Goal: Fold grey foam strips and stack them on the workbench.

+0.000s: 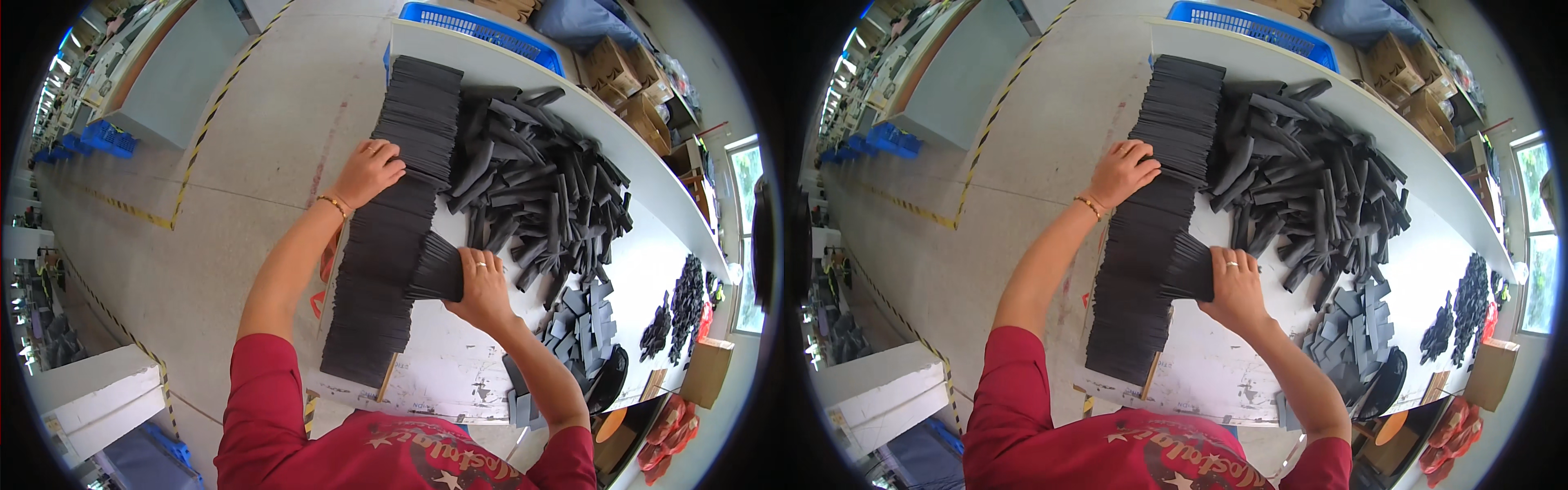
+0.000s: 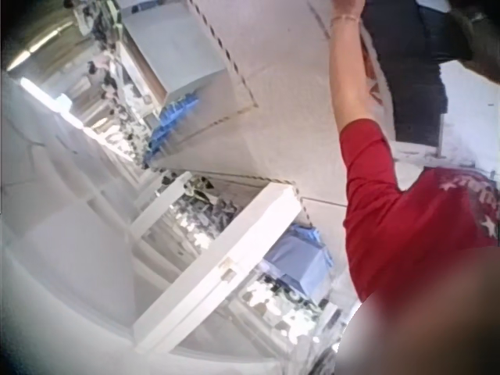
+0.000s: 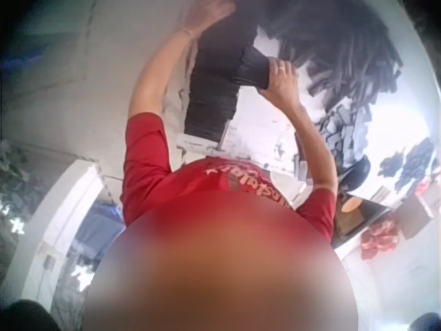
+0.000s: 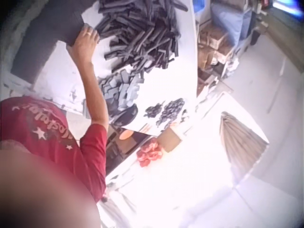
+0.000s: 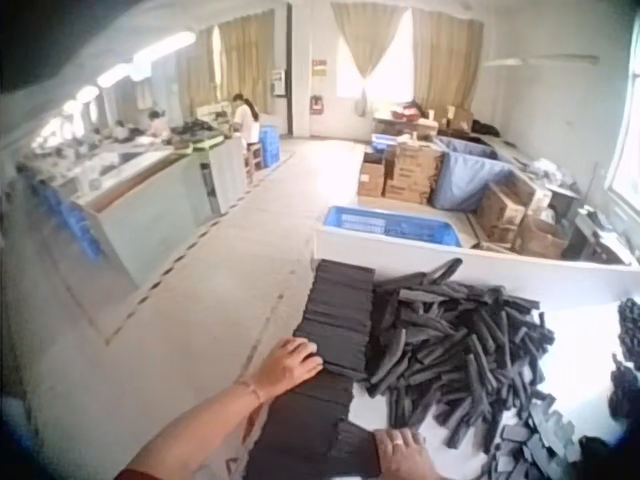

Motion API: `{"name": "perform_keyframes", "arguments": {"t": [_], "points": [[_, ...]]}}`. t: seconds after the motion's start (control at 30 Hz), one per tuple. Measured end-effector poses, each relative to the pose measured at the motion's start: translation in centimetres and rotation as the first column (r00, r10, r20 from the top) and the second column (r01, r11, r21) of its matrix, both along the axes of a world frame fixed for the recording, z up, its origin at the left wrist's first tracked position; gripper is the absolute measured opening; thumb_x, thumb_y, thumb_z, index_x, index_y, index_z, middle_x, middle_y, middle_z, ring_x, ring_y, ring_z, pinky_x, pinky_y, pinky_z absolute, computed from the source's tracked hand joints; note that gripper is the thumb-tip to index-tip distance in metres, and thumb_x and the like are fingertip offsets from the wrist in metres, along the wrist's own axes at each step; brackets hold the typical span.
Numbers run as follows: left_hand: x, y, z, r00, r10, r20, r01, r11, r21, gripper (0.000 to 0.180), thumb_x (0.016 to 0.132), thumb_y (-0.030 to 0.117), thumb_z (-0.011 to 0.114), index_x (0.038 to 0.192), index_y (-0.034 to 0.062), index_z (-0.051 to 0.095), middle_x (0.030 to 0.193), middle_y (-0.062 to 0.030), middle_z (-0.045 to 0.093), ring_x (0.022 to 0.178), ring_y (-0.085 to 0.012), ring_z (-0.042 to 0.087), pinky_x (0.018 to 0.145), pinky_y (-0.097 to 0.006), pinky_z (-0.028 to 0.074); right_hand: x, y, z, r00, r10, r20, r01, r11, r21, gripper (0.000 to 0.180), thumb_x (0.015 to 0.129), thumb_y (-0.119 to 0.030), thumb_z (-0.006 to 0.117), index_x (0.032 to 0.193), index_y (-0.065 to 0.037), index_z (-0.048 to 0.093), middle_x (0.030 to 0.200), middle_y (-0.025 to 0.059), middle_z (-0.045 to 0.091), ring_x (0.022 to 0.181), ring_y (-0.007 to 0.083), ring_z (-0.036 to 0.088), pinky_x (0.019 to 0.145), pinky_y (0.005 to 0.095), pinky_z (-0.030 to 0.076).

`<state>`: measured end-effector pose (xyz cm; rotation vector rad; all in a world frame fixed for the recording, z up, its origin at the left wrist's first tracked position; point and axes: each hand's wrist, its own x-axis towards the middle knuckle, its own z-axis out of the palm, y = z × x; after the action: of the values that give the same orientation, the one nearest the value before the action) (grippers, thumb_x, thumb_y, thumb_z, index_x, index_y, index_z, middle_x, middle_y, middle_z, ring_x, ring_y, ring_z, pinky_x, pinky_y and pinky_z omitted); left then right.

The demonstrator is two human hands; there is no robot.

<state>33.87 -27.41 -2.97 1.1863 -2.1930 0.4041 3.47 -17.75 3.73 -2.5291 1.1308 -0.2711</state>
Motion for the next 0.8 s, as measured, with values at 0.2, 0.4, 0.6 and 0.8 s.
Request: {"name": "perform_keyframes", "arguments": {"t": [0.2, 0.4, 0.6, 0.8], "points": [[0.8, -2.0, 1.3, 0.983, 0.128, -0.128, -0.095, 0.968, 0.234, 0.035, 0.073, 0.026, 0.079, 0.100, 0.0113, 0.062, 0.105, -0.0027, 0.054, 0.103, -0.0213, 0.055, 0.087, -0.038, 0.045, 9.0, -5.4, -0.3, 0.979, 0.124, -0.159, -0.148, 0.978, -0.146, 0.086, 0.057, -0.029, 0.085, 0.126, 0.004, 0.045, 0.115, 0.0139, 0.054, 0.108, 0.0288, 0.051, 0.096, 0.0392, 0.038], [3.9, -3.2, 0.3, 0.893, 0.176, -0.415, 0.032, 0.894, 0.447, 0.049, 0.081, 0.033, 0.076, 0.118, 0.0061, 0.060, 0.117, -0.0091, 0.055, 0.114, -0.0259, 0.053, 0.097, -0.039, 0.044, 12.7, -10.1, -2.3, 0.969, 0.111, -0.222, -0.128, 0.990, -0.062, 0.088, 0.058, -0.028, 0.085, 0.128, 0.005, 0.043, 0.117, 0.0158, 0.053, 0.110, 0.0314, 0.050, 0.099, 0.0396, 0.038], [2.6, 0.3, -3.4, 0.065, 0.568, -0.821, 0.596, 0.638, 0.489, 0.069, 0.103, 0.052, 0.030, 0.149, 0.0002, 0.031, 0.156, -0.0102, 0.028, 0.143, -0.0197, 0.027, 0.117, -0.033, 0.020, 12.3, -10.5, -2.2, 0.977, 0.088, -0.193, -0.087, 0.996, 0.017, 0.104, 0.058, -0.032, 0.085, 0.141, 0.004, 0.034, 0.136, 0.0195, 0.044, 0.124, 0.0359, 0.042, 0.107, 0.0448, 0.032], [-0.3, 0.8, -5.6, 0.272, 0.438, -0.857, 0.438, 0.737, 0.515, 0.070, 0.104, 0.051, 0.024, 0.151, -0.0007, 0.023, 0.158, -0.0101, 0.023, 0.146, -0.0201, 0.020, 0.119, -0.032, 0.012, 11.9, -10.6, -4.5, 0.995, 0.086, -0.052, -0.090, 0.993, -0.071, 0.122, 0.056, -0.054, 0.084, 0.149, -0.001, 0.025, 0.156, 0.0224, 0.019, 0.146, 0.0400, 0.014, 0.117, 0.0554, 0.011]]}}
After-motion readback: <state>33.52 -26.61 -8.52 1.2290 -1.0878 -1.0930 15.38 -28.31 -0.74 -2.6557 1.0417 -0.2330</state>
